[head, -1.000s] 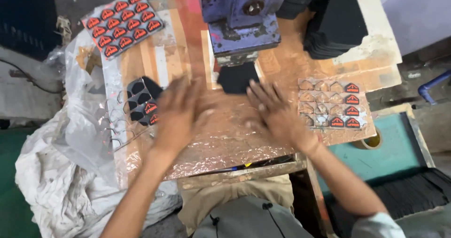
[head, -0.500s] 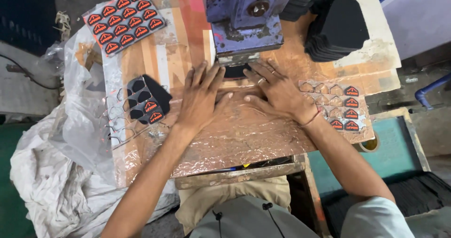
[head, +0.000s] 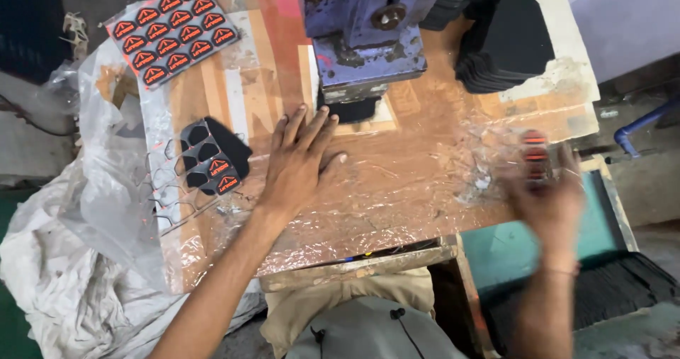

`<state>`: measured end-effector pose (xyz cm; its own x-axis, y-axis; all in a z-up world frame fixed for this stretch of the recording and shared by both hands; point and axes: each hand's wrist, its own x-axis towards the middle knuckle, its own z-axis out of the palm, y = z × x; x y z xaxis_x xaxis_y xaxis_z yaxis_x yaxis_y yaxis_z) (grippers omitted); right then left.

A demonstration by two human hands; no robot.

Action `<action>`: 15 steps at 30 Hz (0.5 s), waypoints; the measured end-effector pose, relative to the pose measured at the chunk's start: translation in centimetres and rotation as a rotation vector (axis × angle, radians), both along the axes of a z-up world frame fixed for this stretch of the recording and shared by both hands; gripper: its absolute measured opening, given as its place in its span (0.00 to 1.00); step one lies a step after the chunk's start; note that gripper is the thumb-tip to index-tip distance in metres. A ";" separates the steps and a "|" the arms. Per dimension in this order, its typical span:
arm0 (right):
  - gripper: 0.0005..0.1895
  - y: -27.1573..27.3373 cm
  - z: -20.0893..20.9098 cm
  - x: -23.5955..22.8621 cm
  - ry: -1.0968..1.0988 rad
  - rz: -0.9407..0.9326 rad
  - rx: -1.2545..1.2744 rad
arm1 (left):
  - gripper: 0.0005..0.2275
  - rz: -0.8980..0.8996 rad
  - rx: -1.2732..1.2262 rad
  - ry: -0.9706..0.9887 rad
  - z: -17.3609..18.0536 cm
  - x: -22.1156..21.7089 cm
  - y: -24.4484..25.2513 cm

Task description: The person operates a manual press machine to stamp a logo onto small black rectangular objects. They repeatedly place the objects under the press, activate the machine, and then remove the stamped items, stacking them on the table.

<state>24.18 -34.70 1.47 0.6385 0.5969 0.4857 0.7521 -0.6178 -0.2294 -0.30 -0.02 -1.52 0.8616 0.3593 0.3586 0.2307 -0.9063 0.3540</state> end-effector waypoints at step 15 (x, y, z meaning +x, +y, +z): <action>0.19 17.0 6.6 -10.1 1.174 0.481 0.180 | 0.29 0.012 0.004 0.009 -0.3 0.4 -1.2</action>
